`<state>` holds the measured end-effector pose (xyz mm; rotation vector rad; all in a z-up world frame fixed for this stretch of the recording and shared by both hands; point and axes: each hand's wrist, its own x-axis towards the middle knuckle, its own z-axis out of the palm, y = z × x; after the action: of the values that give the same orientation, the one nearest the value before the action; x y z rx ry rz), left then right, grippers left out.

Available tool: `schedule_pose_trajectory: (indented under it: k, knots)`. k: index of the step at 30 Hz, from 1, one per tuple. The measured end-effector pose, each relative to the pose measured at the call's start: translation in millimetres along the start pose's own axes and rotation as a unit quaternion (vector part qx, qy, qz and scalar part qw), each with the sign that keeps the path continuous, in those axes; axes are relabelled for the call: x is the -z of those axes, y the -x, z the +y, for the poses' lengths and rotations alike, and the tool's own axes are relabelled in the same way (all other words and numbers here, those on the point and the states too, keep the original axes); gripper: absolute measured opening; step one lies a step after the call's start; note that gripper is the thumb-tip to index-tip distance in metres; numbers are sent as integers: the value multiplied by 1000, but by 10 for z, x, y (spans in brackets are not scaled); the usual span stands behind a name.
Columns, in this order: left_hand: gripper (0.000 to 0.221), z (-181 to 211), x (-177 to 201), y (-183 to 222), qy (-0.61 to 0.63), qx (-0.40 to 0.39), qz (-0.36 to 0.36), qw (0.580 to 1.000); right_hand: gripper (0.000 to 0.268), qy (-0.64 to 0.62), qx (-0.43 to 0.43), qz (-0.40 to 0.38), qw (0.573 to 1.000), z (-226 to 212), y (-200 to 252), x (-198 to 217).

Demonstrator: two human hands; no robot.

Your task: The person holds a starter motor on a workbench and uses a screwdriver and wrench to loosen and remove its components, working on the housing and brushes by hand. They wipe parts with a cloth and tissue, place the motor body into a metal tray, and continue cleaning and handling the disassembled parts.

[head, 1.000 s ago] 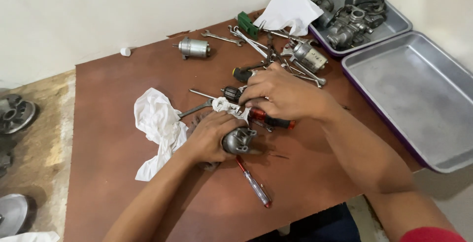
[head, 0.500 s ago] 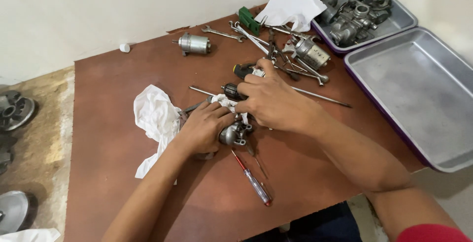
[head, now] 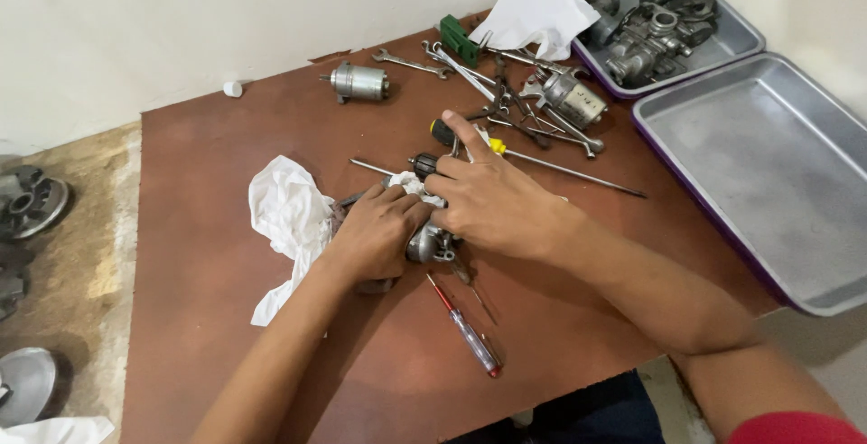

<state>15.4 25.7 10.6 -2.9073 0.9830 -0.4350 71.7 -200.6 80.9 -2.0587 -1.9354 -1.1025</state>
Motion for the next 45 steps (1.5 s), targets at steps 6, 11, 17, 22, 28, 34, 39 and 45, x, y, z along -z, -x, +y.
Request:
schedule_pose_trajectory:
  k: [6, 11, 17, 22, 28, 34, 39, 45]
  knots:
    - [47, -8, -73, 21, -6, -2, 31, 1000, 15, 40, 30, -28, 998, -101, -104, 129]
    - [43, 24, -57, 8, -13, 3, 43, 999, 11, 50, 64, -34, 996, -105, -80, 72]
    - [36, 0, -138, 38, -14, 0, 59, 998, 13, 105, 95, -26, 990, -288, -118, 139]
    - [52, -13, -70, -20, 23, -12, 73, 997, 11, -46, 84, 2, 995, 195, 57, -190]
    - [37, 29, 7, -1, 20, -17, 91, 996, 13, -471, -69, -62, 877, 382, 504, -763]
    - [55, -53, -195, 50, 19, -12, 79, 997, 19, -607, -161, -107, 771, 281, 583, -865]
    - [49, -43, -188, 45, 18, -9, 74, 997, 28, -646, -267, -93, 709, 170, 640, -786]
    - [54, -30, -183, 48, 11, 0, 66, 998, 17, -521, -136, -23, 842, 233, 607, -742]
